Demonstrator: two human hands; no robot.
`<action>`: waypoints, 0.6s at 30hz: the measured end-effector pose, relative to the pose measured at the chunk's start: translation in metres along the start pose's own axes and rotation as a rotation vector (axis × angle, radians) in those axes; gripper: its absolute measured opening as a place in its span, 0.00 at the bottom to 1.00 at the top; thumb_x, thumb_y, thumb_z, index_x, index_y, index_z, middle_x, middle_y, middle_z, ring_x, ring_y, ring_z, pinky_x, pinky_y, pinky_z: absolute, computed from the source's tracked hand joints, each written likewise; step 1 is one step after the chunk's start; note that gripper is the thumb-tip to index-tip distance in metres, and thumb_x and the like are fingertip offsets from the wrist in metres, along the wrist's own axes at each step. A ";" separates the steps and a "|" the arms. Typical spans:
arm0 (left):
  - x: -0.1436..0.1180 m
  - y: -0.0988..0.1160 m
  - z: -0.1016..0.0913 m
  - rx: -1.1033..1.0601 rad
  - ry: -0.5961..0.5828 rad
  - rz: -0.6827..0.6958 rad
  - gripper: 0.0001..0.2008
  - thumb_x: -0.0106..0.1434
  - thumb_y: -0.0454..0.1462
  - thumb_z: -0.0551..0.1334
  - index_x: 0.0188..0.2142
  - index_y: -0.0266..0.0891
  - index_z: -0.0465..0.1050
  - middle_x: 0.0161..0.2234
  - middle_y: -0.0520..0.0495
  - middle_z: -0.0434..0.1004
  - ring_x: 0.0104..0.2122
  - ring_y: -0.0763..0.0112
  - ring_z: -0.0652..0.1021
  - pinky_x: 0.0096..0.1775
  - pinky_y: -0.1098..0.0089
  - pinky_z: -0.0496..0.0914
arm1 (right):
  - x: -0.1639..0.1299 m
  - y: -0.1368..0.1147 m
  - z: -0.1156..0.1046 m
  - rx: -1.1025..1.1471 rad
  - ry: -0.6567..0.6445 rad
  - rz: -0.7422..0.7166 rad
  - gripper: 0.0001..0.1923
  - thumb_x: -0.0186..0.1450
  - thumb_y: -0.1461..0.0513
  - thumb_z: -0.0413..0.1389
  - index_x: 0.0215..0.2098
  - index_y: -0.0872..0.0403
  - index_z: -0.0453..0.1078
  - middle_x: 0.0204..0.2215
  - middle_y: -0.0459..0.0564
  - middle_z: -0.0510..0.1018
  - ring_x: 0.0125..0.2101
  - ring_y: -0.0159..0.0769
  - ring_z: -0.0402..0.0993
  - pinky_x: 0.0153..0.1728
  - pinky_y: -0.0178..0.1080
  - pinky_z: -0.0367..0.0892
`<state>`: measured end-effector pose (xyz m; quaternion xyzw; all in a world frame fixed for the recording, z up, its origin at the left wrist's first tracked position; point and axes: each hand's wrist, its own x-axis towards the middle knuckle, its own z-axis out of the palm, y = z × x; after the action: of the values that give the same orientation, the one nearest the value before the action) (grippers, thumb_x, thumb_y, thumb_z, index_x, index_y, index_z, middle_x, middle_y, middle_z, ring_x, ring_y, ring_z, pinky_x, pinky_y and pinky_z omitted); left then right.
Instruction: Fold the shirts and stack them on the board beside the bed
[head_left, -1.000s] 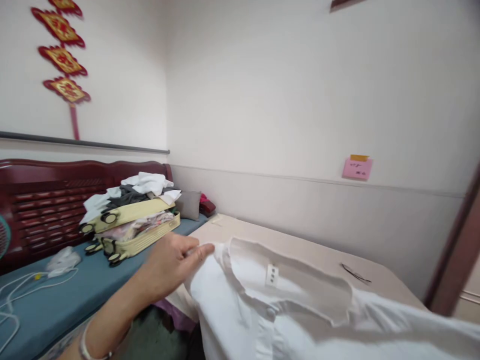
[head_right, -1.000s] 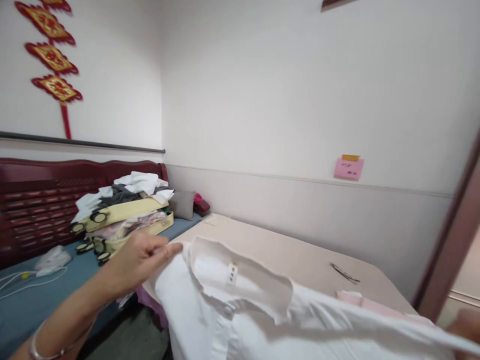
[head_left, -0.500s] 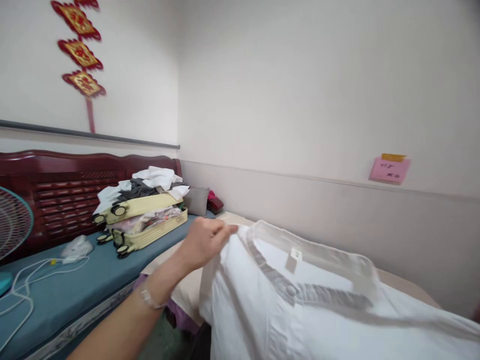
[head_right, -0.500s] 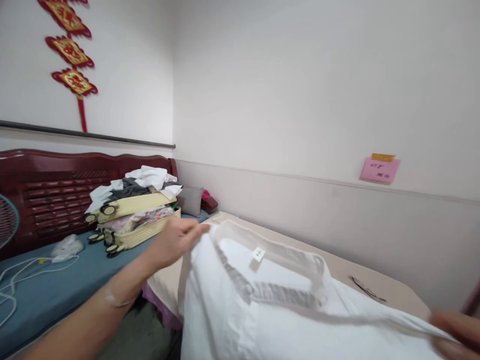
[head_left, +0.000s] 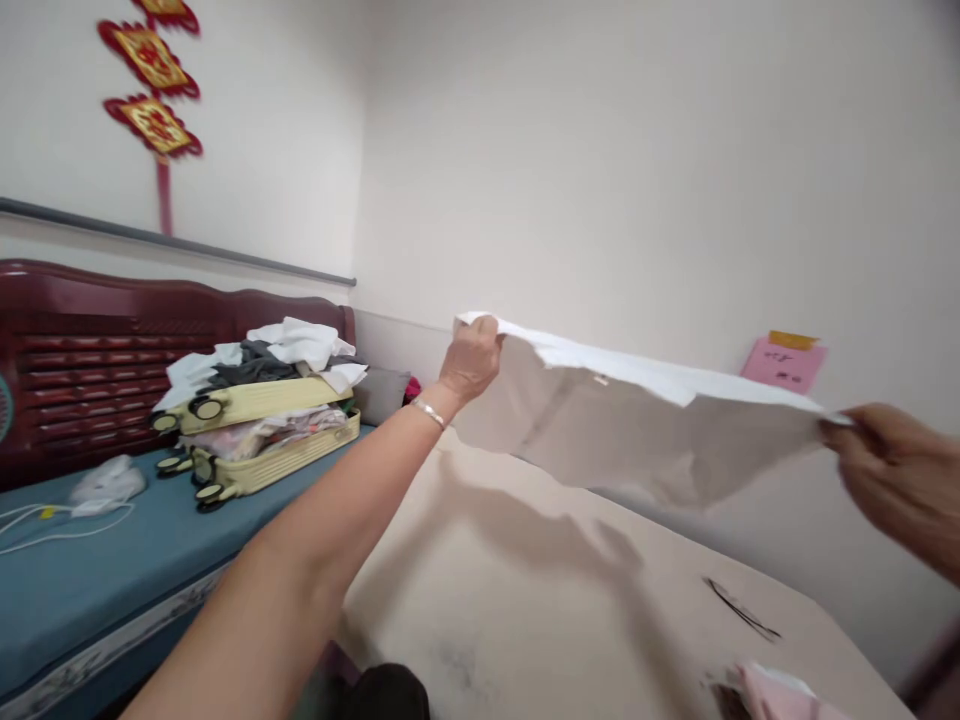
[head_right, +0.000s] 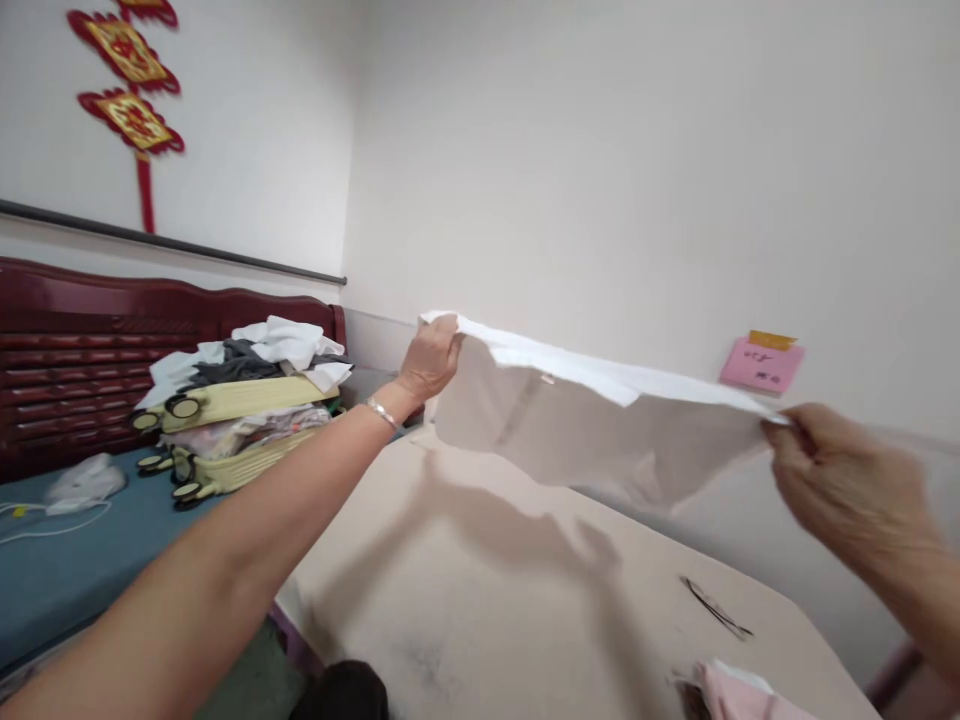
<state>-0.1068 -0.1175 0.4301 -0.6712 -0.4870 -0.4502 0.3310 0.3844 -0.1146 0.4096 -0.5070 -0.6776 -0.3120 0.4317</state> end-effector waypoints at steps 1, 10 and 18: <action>-0.018 -0.003 0.005 -0.001 -0.036 0.008 0.11 0.74 0.35 0.49 0.48 0.33 0.68 0.49 0.33 0.74 0.51 0.54 0.73 0.56 0.55 0.62 | -0.016 -0.006 0.006 0.016 -0.077 0.023 0.16 0.72 0.53 0.52 0.30 0.52 0.70 0.24 0.53 0.75 0.22 0.34 0.64 0.28 0.42 0.52; -0.264 -0.017 0.086 -0.090 -0.688 -0.095 0.12 0.67 0.28 0.52 0.42 0.37 0.73 0.47 0.38 0.76 0.49 0.57 0.74 0.56 0.57 0.66 | -0.223 -0.038 0.104 0.035 -0.633 -0.015 0.11 0.69 0.69 0.45 0.32 0.54 0.66 0.33 0.55 0.73 0.31 0.38 0.70 0.33 0.38 0.59; -0.405 -0.012 0.087 -0.167 -1.013 -0.157 0.10 0.64 0.30 0.55 0.41 0.39 0.75 0.46 0.40 0.78 0.48 0.58 0.77 0.58 0.57 0.66 | -0.386 -0.061 0.117 -0.029 -0.979 -0.114 0.20 0.62 0.78 0.44 0.38 0.55 0.73 0.38 0.57 0.77 0.41 0.42 0.76 0.41 0.37 0.64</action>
<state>-0.1429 -0.1815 0.0219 -0.7906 -0.5974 -0.1297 -0.0359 0.3387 -0.1929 0.0116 -0.5620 -0.8233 -0.0695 0.0378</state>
